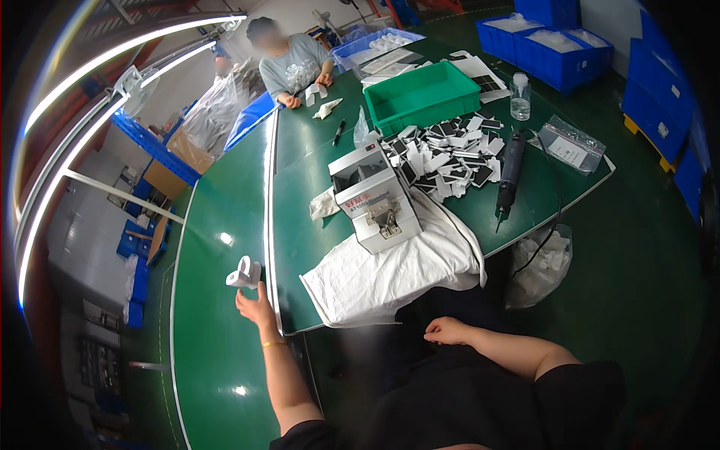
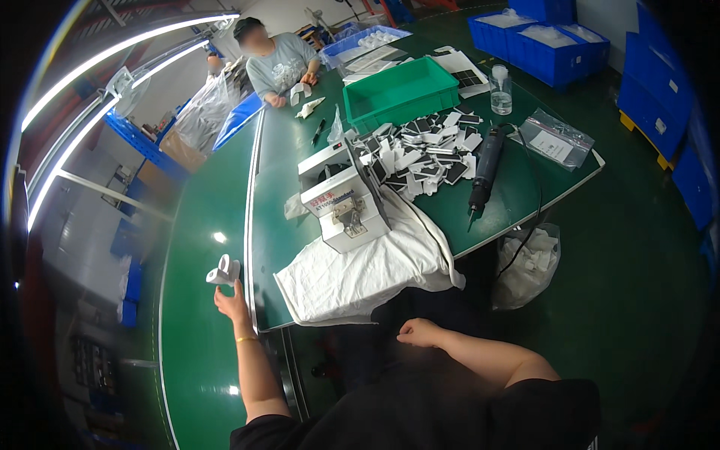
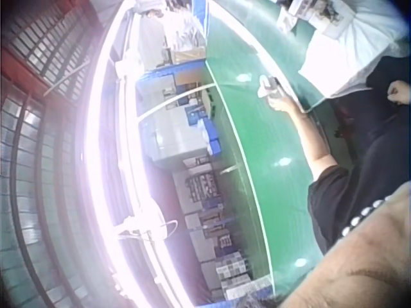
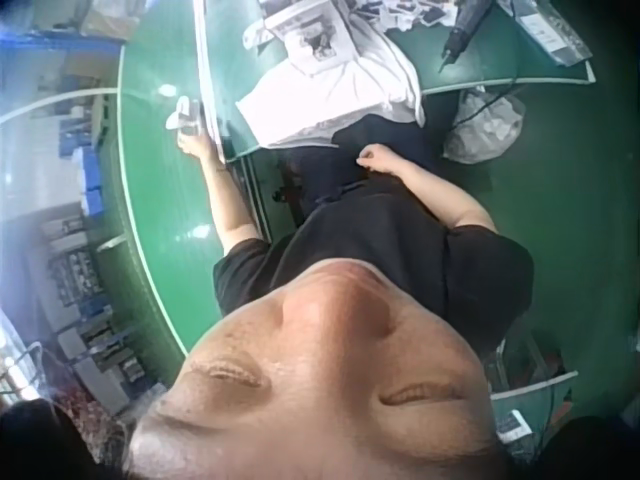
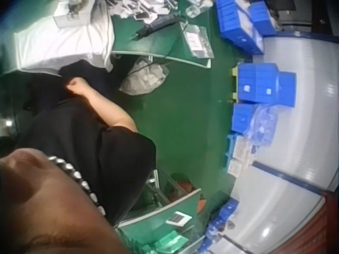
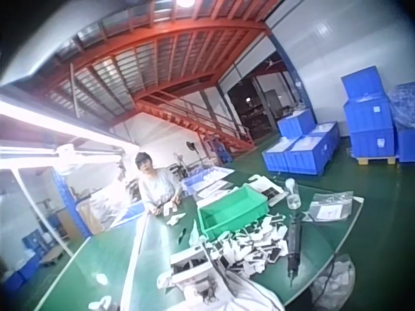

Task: Assembling white plastic components using an automatic screw feeder and an electric screwdriver.

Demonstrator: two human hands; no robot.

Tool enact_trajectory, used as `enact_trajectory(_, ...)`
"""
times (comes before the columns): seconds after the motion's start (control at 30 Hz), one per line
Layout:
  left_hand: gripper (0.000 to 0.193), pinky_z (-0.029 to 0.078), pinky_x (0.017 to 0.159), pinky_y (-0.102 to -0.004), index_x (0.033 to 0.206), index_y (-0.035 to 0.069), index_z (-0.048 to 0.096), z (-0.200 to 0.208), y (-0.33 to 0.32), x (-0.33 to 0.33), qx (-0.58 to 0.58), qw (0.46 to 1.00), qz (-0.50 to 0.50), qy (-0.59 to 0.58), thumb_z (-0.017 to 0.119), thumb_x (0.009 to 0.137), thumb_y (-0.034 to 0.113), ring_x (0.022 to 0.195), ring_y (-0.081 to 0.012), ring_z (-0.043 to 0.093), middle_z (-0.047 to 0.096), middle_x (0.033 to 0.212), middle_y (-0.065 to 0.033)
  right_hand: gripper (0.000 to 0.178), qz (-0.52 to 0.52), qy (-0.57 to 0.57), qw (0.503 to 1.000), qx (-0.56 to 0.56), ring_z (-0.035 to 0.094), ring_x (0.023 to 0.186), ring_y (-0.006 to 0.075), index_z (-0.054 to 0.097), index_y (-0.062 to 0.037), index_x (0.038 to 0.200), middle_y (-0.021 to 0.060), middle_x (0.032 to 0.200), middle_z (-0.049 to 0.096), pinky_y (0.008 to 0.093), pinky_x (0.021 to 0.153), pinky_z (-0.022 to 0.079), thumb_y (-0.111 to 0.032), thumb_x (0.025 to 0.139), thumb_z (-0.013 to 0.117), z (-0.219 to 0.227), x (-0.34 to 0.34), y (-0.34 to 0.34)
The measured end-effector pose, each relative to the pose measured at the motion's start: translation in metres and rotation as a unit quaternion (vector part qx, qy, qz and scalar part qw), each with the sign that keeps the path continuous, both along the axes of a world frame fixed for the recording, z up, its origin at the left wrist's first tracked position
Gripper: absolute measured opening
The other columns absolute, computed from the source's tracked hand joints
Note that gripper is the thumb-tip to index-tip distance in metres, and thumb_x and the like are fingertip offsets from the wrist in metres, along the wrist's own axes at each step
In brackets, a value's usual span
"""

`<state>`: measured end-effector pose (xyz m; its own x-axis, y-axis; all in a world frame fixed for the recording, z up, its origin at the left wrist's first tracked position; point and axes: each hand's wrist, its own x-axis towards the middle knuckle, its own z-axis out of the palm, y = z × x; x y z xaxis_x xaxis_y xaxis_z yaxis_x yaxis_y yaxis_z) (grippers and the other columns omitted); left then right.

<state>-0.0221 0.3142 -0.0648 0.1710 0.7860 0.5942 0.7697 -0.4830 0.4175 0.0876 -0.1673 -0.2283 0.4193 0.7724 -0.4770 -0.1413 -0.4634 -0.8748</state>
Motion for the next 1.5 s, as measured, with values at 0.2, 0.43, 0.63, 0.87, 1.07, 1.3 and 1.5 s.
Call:
enact_trajectory(0.2,0.028,0.04,0.095,-0.0458,0.109,0.002,0.06,0.001,-0.184,-0.018,0.091,0.952,-0.282,-0.071,0.07,0.084,0.009,0.105,-0.0375,0.054,0.062,0.107,-0.0154,0.034,0.01,-0.074,0.997,-0.025,0.064,0.069,0.0134,0.068,0.0009,0.107,0.0071,0.087,0.071,0.0287,0.063,0.052,-0.026,0.088,0.073,-0.014,0.001,0.005)
enact_trajectory(0.43,0.015,0.05,0.082,-0.0418,0.091,0.003,0.065,-0.102,-0.256,-0.054,-0.165,0.908,-0.375,0.084,0.072,0.085,0.014,0.091,-0.0299,0.063,0.065,0.093,-0.0132,0.037,-0.003,-0.056,0.998,-0.031,0.067,0.08,0.0204,0.071,-0.0044,0.106,0.0099,0.092,0.072,0.0337,0.073,0.053,-0.034,0.085,0.073,0.008,0.002,0.005)
enact_trajectory(0.63,0.116,0.03,0.116,-0.0463,0.155,0.002,0.015,-0.175,-0.24,-0.03,-0.374,0.803,-0.306,0.348,0.064,0.076,0.071,0.143,-0.0456,0.026,0.013,0.157,-0.033,0.035,-0.002,-0.168,0.986,0.008,0.068,0.095,0.0283,0.071,-0.0087,0.102,0.0114,0.099,0.072,0.0395,0.082,0.053,-0.039,0.084,0.07,0.019,0.015,0.012)
enact_trajectory(0.87,0.134,0.026,0.116,-0.0514,0.156,0.003,0.012,-0.211,-0.214,0.017,-0.384,0.761,-0.223,0.473,0.051,0.064,0.093,0.143,-0.0499,0.021,0.017,0.154,-0.0351,0.043,0.032,-0.328,0.937,-0.117,0.06,0.116,0.0322,0.066,-0.0079,0.115,0.0135,0.121,0.065,0.0433,0.095,0.049,-0.035,0.082,0.069,0.045,0.071,0.006)
enact_trajectory(1.07,0.123,0.023,0.117,-0.0516,0.155,0.004,0.017,-0.221,-0.244,0.057,-0.359,0.738,-0.245,0.516,0.053,0.07,0.086,0.145,-0.0456,0.02,0.017,0.158,-0.0284,0.06,0.013,-0.386,0.916,-0.108,0.039,0.139,0.0329,0.058,-0.0105,0.13,0.0125,0.145,0.048,0.0447,0.115,0.032,-0.035,0.076,0.067,0.005,0.08,-0.007)
enact_trajectory(1.3,0.121,0.025,0.116,-0.0508,0.154,0.005,0.02,-0.227,-0.268,0.065,-0.289,0.676,-0.35,0.58,0.056,0.07,0.084,0.144,-0.0454,0.022,0.019,0.157,-0.0276,0.057,0.032,-0.369,0.92,-0.131,0.041,0.138,0.0289,0.061,-0.0116,0.127,0.0103,0.142,0.052,0.0422,0.116,0.031,-0.041,0.079,0.065,-0.021,0.091,0.018)
enact_trajectory(1.5,0.119,0.027,0.115,-0.0501,0.154,0.005,0.022,-0.231,-0.27,0.054,-0.26,0.622,-0.397,0.622,0.059,0.069,0.082,0.143,-0.0452,0.024,0.02,0.157,-0.0269,0.059,-0.064,-0.34,0.919,-0.186,0.039,0.139,0.0286,0.056,-0.0119,0.132,0.0108,0.145,0.048,0.0421,0.116,0.029,-0.043,0.082,0.062,-0.037,0.104,0.038)
